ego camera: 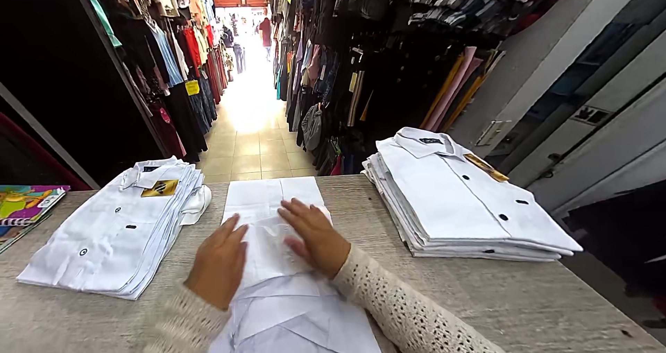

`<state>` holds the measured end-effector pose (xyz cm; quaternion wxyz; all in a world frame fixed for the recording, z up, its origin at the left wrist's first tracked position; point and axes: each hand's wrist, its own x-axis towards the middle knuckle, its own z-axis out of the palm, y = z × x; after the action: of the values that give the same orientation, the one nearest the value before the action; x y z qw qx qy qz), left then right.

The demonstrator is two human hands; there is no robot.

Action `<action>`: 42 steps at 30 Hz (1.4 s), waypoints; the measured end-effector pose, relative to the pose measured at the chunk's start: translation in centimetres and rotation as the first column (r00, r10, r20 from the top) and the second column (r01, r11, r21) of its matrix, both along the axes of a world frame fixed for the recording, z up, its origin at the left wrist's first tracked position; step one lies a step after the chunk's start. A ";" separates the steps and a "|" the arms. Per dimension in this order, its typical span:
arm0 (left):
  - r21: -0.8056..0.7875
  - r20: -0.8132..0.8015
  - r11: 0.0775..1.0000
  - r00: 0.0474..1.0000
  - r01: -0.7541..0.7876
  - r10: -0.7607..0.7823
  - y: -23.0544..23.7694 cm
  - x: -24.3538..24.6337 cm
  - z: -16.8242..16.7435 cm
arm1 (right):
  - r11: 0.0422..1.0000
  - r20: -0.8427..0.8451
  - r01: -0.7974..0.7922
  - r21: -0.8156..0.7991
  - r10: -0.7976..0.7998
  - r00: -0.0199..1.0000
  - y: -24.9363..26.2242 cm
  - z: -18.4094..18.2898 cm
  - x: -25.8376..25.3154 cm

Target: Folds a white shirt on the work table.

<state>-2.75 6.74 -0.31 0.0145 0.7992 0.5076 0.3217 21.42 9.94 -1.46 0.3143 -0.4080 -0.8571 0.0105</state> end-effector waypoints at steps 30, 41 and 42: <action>-0.464 -0.107 0.886 0.994 -0.020 -0.033 2.7 1.2 -2.4 | 0.293 -0.208 -0.116 -0.949 -0.305 0.929 -3.9 3.8 5.9; -0.340 -0.173 0.938 0.976 0.064 -0.129 2.2 1.8 -1.6 | 0.927 0.069 0.226 -0.301 -0.215 0.974 -2.6 2.3 2.1; -0.388 -0.205 0.920 0.967 0.063 -0.153 2.1 2.1 -1.3 | 0.926 0.146 0.183 -0.330 -0.142 0.979 -2.3 2.1 1.0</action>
<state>-0.64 8.87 -1.58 0.1268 0.8402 0.5131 0.1215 22.43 7.63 0.65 0.1868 -0.5259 -0.8226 0.1087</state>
